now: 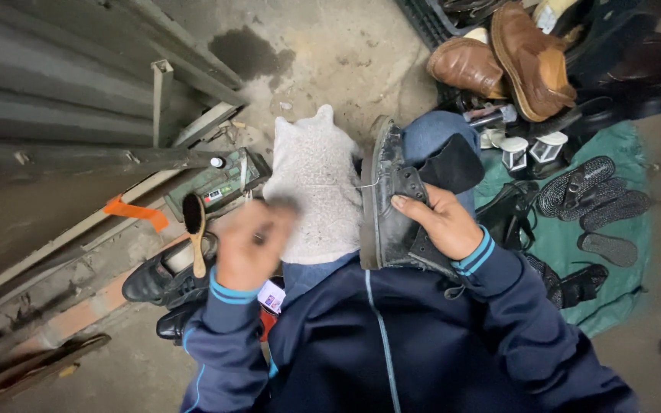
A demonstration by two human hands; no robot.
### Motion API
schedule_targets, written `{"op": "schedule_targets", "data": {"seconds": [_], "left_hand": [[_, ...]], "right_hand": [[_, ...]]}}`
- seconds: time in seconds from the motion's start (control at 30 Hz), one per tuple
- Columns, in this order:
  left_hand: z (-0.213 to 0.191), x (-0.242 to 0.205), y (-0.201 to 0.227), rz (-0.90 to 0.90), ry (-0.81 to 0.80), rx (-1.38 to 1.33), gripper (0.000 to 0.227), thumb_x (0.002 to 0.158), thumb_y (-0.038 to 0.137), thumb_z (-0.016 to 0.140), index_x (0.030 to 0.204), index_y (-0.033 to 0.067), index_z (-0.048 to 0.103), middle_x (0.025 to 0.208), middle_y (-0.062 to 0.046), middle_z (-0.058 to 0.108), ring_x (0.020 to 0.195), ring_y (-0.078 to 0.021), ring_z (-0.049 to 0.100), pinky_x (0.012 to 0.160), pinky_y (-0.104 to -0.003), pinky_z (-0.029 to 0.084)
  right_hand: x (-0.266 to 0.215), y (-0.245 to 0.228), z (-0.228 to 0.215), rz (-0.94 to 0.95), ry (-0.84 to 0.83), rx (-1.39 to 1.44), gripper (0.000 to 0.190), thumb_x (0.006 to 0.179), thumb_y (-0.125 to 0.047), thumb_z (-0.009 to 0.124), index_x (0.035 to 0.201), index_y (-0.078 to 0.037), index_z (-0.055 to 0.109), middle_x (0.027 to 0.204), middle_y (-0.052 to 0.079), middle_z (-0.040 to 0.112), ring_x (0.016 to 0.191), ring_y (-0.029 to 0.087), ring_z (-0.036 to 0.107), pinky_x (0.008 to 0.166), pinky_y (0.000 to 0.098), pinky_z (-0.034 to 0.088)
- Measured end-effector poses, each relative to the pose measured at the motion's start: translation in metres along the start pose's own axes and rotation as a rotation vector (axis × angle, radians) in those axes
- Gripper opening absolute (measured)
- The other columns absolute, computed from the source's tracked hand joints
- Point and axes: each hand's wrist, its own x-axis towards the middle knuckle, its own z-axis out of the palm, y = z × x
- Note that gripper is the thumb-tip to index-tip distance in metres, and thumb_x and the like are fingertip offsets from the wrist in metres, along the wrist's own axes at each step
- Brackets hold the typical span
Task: The person sits on the floor and sews a black shoe using a needle and thread. They repeatedly push the needle through the shoe's upper and pull the thread to secure the stitching.
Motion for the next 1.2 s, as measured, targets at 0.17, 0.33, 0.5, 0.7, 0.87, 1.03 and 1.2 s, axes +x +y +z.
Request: {"op": "schedule_targets", "data": {"seconds": [0.17,0.33,0.5,0.7,0.87,1.03,1.2], "left_hand": [[0.035,-0.038,-0.03,-0.031,-0.227,0.264,0.026,0.081,0.024,0.083,0.106,0.0191,0.076,0.094,-0.005,0.065,0.079,-0.0312,0.069,0.065,-0.046,0.059],[0.04,-0.036,-0.031,0.025,-0.211,0.412,0.014,0.102,0.025,0.057,0.102,0.0254,0.071,0.094,0.001,0.052,0.068,-0.0291,0.061,0.059,-0.041,0.057],[0.048,-0.034,-0.033,-0.022,-0.435,0.299,0.011,0.101,0.021,0.052,0.104,0.0179,0.062,0.085,-0.004,0.055,0.067,-0.0375,0.063,0.055,-0.049,0.055],[0.036,-0.016,-0.007,-0.12,-0.486,0.098,0.006,0.089,0.015,0.072,0.095,0.0165,0.072,0.083,-0.008,0.074,0.074,-0.0374,0.074,0.062,-0.045,0.06],[0.009,0.006,0.002,-0.106,-0.149,0.283,0.004,0.097,0.014,0.069,0.098,0.0109,0.071,0.104,-0.01,0.074,0.084,-0.0378,0.073,0.071,-0.044,0.058],[0.031,0.024,0.017,-0.033,-0.037,0.136,0.02,0.097,0.007,0.068,0.116,0.0036,0.072,0.117,-0.018,0.071,0.101,-0.0432,0.072,0.085,-0.047,0.058],[0.087,0.015,0.002,-0.267,-0.246,-0.228,0.055,0.096,0.006,0.069,0.146,-0.0015,0.048,0.111,-0.033,0.07,0.092,-0.0512,0.072,0.07,-0.056,0.064]], "right_hand": [[0.03,-0.007,0.0,0.059,-0.022,-0.009,0.016,0.099,-0.014,0.069,0.099,0.001,0.075,0.081,0.015,0.074,0.078,0.02,0.07,0.075,0.04,0.062],[0.039,-0.015,-0.001,0.073,-0.071,-0.064,0.019,0.1,-0.014,0.067,0.101,0.003,0.075,0.081,0.018,0.076,0.078,0.021,0.07,0.077,0.0408,0.062],[0.033,-0.013,-0.008,0.064,-0.064,-0.138,0.02,0.099,-0.014,0.067,0.104,0.003,0.075,0.085,0.02,0.076,0.083,0.024,0.071,0.078,0.0429,0.061],[0.019,0.01,-0.009,0.066,-0.032,-0.089,0.025,0.101,-0.015,0.061,0.116,0.0,0.075,0.094,0.024,0.077,0.089,0.036,0.074,0.083,0.0519,0.059],[0.011,0.0,0.001,0.066,-0.047,-0.111,0.027,0.099,-0.014,0.063,0.12,0.0,0.073,0.101,0.022,0.076,0.094,0.032,0.07,0.084,0.0515,0.059],[0.012,0.008,-0.002,0.131,-0.077,-0.058,0.036,0.103,-0.023,0.059,0.129,-0.001,0.07,0.101,0.023,0.076,0.09,0.034,0.073,0.082,0.0523,0.061],[0.002,-0.061,0.01,0.48,0.172,-0.242,0.072,0.1,-0.06,0.05,0.143,-0.003,0.058,0.151,0.022,0.052,0.147,0.036,0.039,0.129,0.0481,0.021]]}}
